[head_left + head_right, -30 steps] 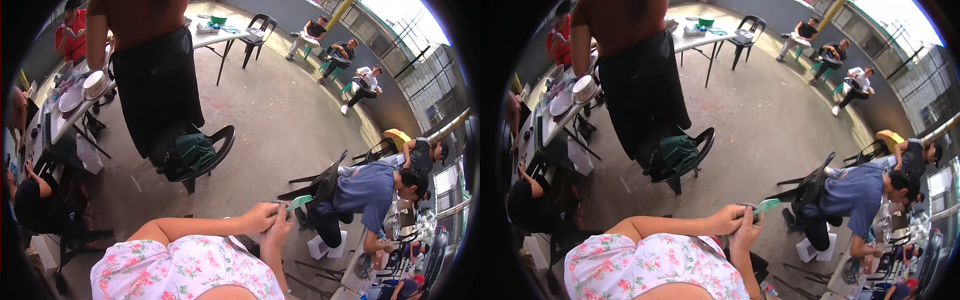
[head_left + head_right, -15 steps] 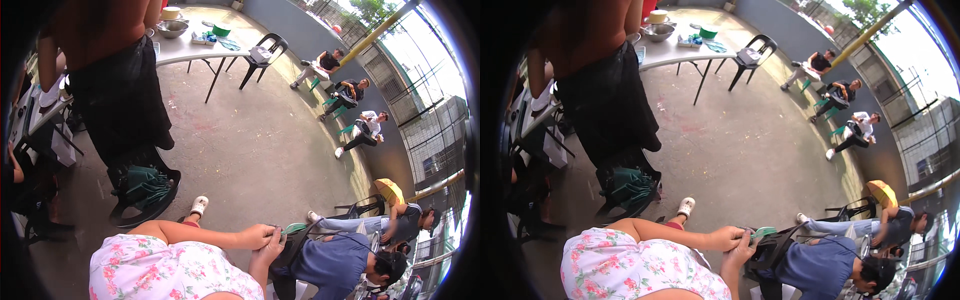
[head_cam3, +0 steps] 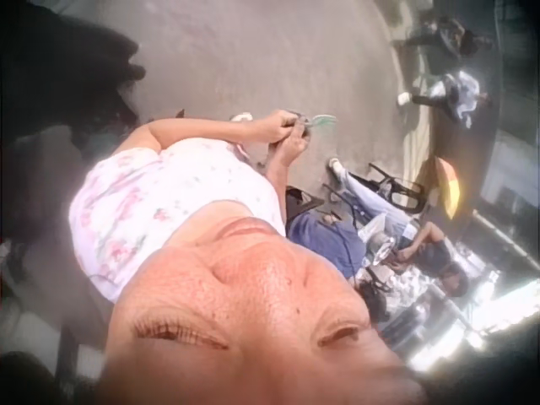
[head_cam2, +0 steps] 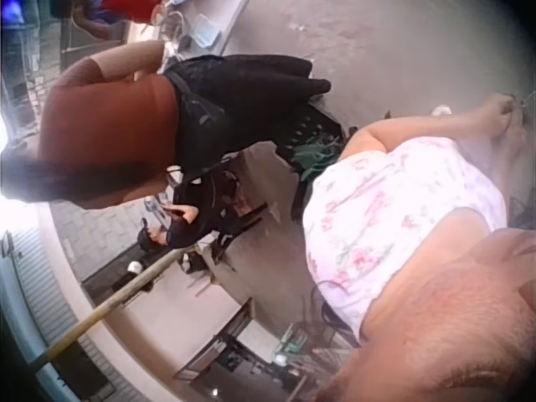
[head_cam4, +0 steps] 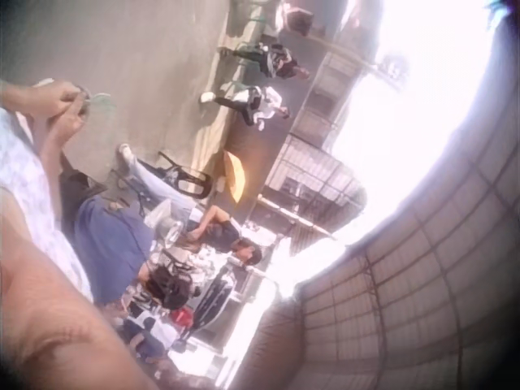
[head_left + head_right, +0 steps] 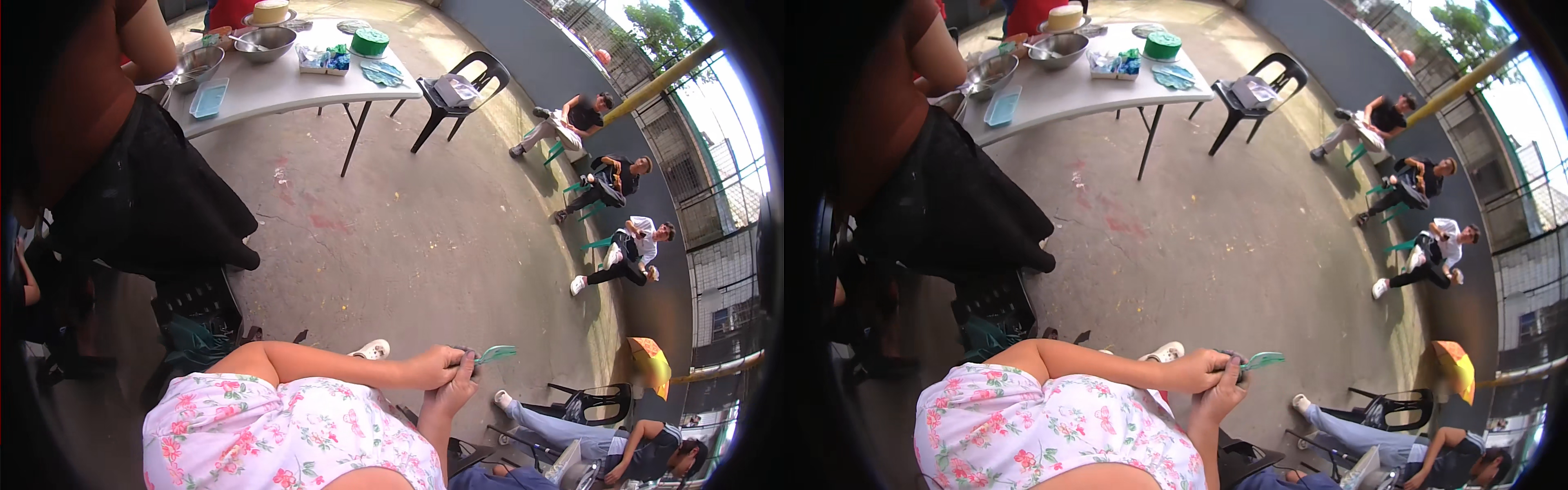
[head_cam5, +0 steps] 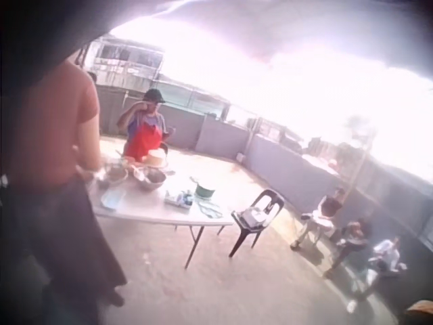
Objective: The person frosts a small green cake using a plastic fork and a spatula, spreading green icing over the top and sides.
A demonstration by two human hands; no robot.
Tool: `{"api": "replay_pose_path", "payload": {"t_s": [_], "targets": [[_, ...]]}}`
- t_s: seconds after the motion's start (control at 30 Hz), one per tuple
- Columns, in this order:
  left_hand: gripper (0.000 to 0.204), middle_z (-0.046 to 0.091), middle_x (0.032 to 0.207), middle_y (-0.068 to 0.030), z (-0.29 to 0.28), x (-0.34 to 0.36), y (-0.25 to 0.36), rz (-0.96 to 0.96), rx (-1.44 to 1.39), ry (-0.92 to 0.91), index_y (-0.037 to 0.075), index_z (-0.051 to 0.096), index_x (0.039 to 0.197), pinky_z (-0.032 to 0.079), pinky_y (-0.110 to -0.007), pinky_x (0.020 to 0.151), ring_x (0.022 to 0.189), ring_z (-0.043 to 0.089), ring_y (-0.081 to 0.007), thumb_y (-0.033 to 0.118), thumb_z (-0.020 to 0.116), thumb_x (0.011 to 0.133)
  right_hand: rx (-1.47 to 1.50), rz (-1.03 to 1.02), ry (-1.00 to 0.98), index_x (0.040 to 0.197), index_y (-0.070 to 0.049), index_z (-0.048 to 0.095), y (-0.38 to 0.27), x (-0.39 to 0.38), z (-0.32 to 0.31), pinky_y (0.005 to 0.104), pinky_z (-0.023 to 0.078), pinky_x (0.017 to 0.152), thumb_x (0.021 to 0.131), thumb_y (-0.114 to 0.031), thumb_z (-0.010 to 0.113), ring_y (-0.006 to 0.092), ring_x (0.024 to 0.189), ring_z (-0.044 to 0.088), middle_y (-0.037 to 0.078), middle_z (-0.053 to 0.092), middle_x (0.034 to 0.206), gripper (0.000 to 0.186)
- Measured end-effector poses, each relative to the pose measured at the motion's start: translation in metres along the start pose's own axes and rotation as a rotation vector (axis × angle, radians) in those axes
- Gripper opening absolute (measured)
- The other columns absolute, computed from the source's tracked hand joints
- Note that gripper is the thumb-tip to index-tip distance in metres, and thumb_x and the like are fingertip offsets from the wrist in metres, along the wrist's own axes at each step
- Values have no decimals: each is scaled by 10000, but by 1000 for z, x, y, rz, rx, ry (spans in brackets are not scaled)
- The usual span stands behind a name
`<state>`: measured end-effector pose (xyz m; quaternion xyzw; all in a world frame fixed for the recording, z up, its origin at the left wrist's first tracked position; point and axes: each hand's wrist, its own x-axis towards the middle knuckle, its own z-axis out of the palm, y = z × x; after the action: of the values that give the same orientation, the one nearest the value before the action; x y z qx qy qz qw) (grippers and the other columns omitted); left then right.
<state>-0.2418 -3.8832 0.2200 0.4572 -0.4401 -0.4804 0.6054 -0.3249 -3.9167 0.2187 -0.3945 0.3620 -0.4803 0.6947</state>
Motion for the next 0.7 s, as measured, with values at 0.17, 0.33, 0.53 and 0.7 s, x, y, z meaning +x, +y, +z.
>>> {"api": "replay_pose_path", "payload": {"t_s": [0.17,0.33,0.53,0.7], "targets": [[209,625,836,-117,-50,96,-3,-20,-33,168,-3,561,978,448,-286,688,769,570,-140,106,489,816,-25,64,-162,848,-44,536,3,114,46,242,453,607,859,-161,542,108,684,535,30,556,778,117],[225,610,839,-68,-94,193,8,15,135,410,-14,551,1021,441,-256,704,793,536,-104,77,484,825,43,173,-417,867,-28,520,-8,233,99,250,458,622,856,-120,539,116,712,540,54,559,806,94],[260,609,848,-73,-143,279,12,101,-6,629,-22,522,1073,440,-243,707,796,534,-91,91,477,843,36,271,-618,867,-37,524,-2,335,151,253,459,626,856,-123,541,118,725,544,58,565,826,88],[224,608,826,-73,-187,361,5,52,112,648,-15,551,1015,438,-250,684,772,534,-95,92,473,834,12,268,-566,871,-38,521,11,423,176,253,459,624,862,-141,536,118,716,540,53,558,813,105]]}}
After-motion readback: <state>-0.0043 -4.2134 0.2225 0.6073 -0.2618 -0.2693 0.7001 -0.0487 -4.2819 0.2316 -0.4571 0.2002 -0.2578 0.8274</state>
